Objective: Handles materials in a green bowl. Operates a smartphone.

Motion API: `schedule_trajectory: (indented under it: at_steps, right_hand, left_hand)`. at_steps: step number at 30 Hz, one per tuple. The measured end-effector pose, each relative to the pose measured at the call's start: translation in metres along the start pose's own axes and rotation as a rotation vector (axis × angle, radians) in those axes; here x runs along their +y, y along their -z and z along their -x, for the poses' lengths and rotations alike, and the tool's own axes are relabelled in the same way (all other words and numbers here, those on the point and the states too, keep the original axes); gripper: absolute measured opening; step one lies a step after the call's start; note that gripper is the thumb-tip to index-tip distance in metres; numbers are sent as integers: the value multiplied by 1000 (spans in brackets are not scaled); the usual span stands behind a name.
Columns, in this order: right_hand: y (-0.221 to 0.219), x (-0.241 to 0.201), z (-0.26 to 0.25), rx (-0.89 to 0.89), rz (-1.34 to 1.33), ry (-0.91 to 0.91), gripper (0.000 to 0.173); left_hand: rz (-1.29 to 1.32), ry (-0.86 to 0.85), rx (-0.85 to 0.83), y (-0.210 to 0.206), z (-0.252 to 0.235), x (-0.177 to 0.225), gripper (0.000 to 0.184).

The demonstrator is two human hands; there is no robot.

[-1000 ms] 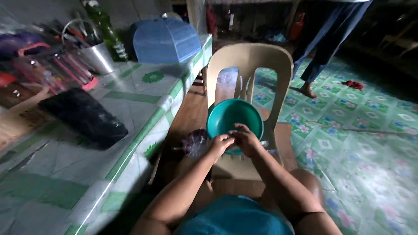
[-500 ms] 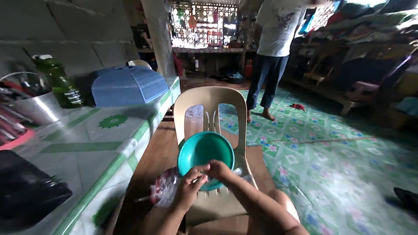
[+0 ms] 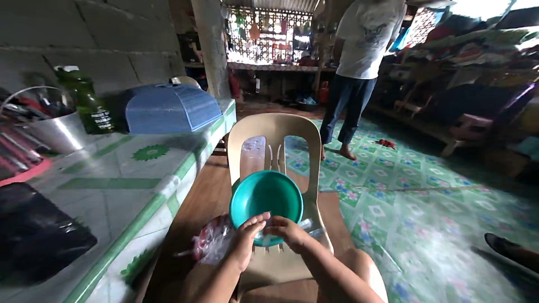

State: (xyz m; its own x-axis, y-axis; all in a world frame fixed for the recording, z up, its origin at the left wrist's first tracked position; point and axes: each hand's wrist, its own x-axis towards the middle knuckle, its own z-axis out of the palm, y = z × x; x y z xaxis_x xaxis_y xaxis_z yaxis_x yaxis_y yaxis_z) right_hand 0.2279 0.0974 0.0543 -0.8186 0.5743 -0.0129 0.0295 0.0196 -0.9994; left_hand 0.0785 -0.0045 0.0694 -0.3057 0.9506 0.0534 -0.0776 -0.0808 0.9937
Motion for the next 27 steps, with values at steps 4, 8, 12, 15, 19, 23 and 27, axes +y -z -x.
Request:
schedule_trajectory:
  at_steps: [4, 8, 12, 15, 19, 23, 27]
  right_hand:
    - [-12, 8, -5, 93, 22, 49, 18]
    - [-17, 8, -4, 74, 25, -20, 17]
    - [-15, 16, -3, 28, -67, 20, 28]
    - [-20, 15, 0, 58, -7, 19, 23]
    - [-21, 18, 0, 48, 60, -2, 15]
    - [-22, 24, 1, 19, 76, -37, 15]
    - [-19, 31, 2, -12, 103, -52, 14]
  left_hand:
    - [44, 23, 60, -1, -2, -4, 23]
    - [-46, 49, 140, 0, -8, -10, 19]
    - [-96, 19, 70, 3, -9, -9, 30]
    - [-69, 36, 64, 4, -8, -4, 31]
    - [-20, 47, 96, 6, -13, -4, 32]
    - [-36, 39, 149, 6, -15, -6, 29]
    - [-177, 1, 225, 5, -18, -11, 27]
